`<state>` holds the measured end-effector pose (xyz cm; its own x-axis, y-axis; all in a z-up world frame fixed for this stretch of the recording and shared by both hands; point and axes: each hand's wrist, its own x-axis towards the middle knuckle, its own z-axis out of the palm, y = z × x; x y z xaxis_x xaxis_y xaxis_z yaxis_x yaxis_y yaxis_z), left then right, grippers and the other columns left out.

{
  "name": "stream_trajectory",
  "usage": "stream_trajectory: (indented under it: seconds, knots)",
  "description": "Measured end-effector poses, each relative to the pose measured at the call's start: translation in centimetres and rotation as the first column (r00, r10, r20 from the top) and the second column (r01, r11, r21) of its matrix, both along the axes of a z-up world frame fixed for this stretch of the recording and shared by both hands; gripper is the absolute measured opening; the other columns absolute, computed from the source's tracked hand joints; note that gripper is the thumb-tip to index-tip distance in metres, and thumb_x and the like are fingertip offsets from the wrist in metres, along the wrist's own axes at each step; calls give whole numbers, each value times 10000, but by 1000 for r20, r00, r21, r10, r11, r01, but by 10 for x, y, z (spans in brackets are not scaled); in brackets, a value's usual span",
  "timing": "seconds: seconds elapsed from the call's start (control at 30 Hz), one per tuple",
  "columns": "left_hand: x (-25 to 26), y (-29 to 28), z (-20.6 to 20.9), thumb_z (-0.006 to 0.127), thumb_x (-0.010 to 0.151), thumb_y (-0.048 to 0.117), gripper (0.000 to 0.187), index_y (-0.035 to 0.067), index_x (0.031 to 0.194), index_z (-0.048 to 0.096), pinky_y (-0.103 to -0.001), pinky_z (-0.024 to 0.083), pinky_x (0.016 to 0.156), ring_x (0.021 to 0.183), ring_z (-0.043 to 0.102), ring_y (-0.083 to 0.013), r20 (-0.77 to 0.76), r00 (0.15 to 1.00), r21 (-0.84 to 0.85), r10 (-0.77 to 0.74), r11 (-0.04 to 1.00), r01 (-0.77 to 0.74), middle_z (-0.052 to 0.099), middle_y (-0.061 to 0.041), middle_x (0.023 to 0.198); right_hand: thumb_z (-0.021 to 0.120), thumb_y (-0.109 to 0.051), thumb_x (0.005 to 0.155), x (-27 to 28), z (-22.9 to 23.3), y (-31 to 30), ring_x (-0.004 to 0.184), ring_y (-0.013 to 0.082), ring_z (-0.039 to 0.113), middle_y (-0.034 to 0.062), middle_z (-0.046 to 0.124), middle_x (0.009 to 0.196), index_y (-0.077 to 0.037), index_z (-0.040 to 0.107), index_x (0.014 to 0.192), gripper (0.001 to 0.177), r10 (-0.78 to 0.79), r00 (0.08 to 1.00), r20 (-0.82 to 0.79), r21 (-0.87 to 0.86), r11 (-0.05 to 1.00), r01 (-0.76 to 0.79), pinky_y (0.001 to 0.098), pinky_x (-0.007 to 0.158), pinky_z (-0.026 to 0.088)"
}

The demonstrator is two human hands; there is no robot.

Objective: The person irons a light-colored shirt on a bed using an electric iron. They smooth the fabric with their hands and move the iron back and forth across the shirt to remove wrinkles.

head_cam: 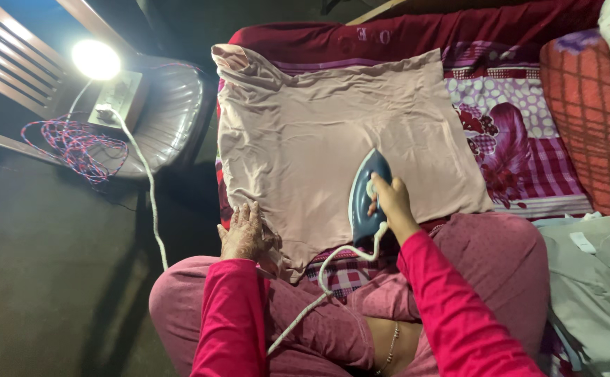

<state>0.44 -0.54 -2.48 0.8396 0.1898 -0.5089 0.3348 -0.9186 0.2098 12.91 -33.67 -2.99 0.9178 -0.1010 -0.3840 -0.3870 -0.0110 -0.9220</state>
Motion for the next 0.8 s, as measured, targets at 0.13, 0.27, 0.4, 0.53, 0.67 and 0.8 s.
stream_trajectory:
  seconds: [0.13, 0.27, 0.4, 0.53, 0.67, 0.8]
  knots:
    - [1, 1, 7, 753, 839, 525, 1063, 262, 1635, 99, -670, 130, 1216, 1585, 98, -269, 3, 1000, -32, -1, 999, 1, 139, -50, 1709, 694, -340, 936, 51, -2, 1, 430, 191, 547, 100, 568, 660, 6, 516, 910, 390, 13, 999, 34, -71, 997, -11, 380, 363, 482]
    - [3, 0, 17, 757, 840, 539, 1059, 235, 1626, 115, -656, 129, 1221, 1573, 119, -291, 23, 999, -79, 35, 996, -34, 143, -72, 1702, 698, -356, 931, 103, -2, 0, 428, 204, 556, 111, 561, 633, 11, 511, 913, 412, 11, 1000, 28, -120, 993, -8, 390, 377, 502]
    - [6, -2, 23, 775, 820, 512, 1074, 217, 1628, 132, -661, 142, 1213, 1575, 129, -292, 20, 999, -101, 41, 994, -38, 146, -77, 1707, 686, -371, 944, 155, 2, 2, 434, 226, 586, 130, 576, 614, 49, 547, 874, 448, 22, 1000, 11, -209, 978, -19, 408, 397, 530]
    - [6, -2, 22, 768, 826, 521, 1068, 211, 1628, 134, -662, 148, 1210, 1577, 128, -289, 22, 999, -94, 38, 995, -36, 152, -78, 1704, 668, -368, 955, 183, 6, -1, 440, 222, 588, 130, 574, 596, 53, 594, 876, 434, 92, 995, 25, -207, 975, -85, 411, 410, 536]
    - [7, -4, 20, 763, 830, 536, 1069, 197, 1626, 136, -657, 150, 1215, 1583, 125, -294, 25, 999, -69, 29, 997, -27, 166, -74, 1704, 667, -378, 952, 183, 6, -7, 435, 215, 577, 114, 561, 591, 40, 592, 886, 429, 110, 994, -7, -180, 978, -110, 416, 412, 536]
    - [7, -1, 16, 752, 834, 564, 1085, 216, 1635, 107, -654, 139, 1218, 1574, 121, -295, 11, 1000, -74, 28, 997, -27, 141, -81, 1706, 662, -392, 951, 164, 3, -12, 432, 220, 574, 120, 559, 585, 25, 599, 862, 431, 139, 989, -55, -194, 970, -147, 413, 418, 534]
